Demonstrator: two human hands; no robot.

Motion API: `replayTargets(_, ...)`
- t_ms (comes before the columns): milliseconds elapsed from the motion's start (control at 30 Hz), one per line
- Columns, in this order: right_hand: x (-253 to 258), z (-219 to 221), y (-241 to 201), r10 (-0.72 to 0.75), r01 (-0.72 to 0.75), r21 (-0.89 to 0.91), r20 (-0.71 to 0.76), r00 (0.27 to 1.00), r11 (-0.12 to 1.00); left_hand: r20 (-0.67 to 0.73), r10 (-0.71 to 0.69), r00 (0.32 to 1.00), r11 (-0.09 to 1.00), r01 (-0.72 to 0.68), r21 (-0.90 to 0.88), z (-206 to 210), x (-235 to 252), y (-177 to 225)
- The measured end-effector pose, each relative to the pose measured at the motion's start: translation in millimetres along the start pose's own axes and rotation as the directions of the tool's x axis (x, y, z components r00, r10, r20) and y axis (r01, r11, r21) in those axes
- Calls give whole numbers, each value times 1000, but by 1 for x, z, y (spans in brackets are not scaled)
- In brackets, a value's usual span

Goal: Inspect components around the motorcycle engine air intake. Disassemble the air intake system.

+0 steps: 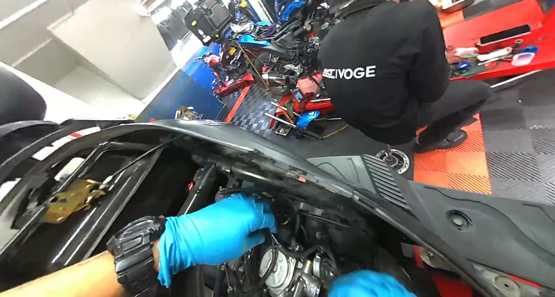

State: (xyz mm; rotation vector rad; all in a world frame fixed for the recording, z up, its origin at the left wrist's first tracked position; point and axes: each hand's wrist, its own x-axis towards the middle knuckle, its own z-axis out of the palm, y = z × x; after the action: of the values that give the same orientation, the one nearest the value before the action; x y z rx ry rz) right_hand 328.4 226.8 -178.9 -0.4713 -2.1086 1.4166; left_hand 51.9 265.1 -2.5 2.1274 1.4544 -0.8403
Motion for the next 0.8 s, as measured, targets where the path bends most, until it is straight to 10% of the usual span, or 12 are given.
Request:
replayTargets(300, 100, 33, 3, 276, -276, -15, 5, 961, 961, -109, -96, 989, 988, 81, -132, 30, 6, 10)
replayTargets(800, 105, 27, 22, 180, -211, 348, 118, 977, 914, -113, -120, 986, 983, 103, -152, 27, 14, 18)
